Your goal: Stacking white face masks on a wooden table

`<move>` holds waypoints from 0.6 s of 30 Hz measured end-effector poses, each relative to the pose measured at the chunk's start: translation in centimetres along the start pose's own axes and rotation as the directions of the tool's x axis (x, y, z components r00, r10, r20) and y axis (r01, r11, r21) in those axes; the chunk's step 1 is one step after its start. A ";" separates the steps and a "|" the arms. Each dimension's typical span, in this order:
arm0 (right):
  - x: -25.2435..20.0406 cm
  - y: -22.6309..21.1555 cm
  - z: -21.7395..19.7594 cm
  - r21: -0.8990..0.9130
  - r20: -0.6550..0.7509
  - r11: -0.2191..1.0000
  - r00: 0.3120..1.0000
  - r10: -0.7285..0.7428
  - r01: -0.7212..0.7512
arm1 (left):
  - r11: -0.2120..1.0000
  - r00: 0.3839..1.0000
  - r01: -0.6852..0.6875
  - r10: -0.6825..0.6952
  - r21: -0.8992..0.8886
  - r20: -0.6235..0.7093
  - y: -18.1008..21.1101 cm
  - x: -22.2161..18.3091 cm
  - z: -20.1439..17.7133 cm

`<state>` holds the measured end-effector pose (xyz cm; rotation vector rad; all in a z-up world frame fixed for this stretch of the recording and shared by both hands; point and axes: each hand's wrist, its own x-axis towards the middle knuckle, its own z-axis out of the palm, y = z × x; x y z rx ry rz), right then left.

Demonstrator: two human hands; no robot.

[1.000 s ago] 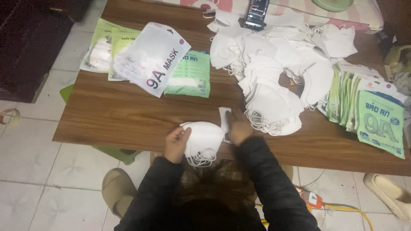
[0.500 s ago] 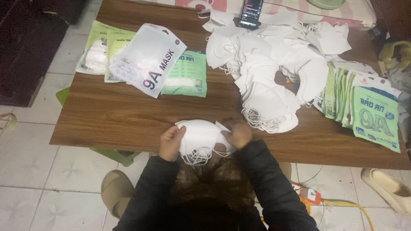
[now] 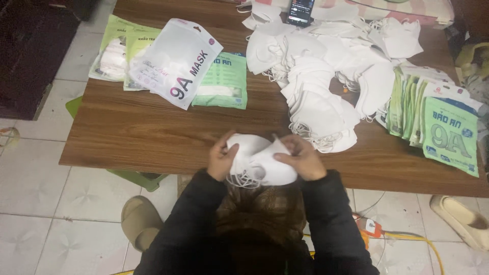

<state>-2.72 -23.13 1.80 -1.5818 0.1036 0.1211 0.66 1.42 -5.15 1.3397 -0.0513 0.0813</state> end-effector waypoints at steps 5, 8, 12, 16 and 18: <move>3.8 3.2 1.4 -0.119 0.126 0.985 0.982 0.141 -0.126 | 0.998 0.997 -0.038 0.035 0.043 0.064 -5.0 0.7 1.0; 5.5 5.4 1.0 -0.320 0.095 0.943 0.987 0.130 -0.093 | 0.985 0.985 0.141 -0.130 -0.100 0.113 -4.9 0.7 0.5; 5.4 3.1 2.5 -0.547 0.103 0.833 0.980 0.172 -0.089 | 0.966 0.970 0.225 -0.209 -0.126 0.126 -2.9 0.7 0.9; 6.1 0.9 3.3 -0.780 0.132 0.626 0.980 0.146 0.012 | 0.983 0.985 0.157 -0.149 -0.096 0.081 -6.5 1.3 0.5; 5.8 0.7 3.8 -0.782 0.092 0.623 0.991 0.100 0.010 | 0.985 0.988 0.143 -0.137 -0.097 0.068 -6.3 1.1 0.5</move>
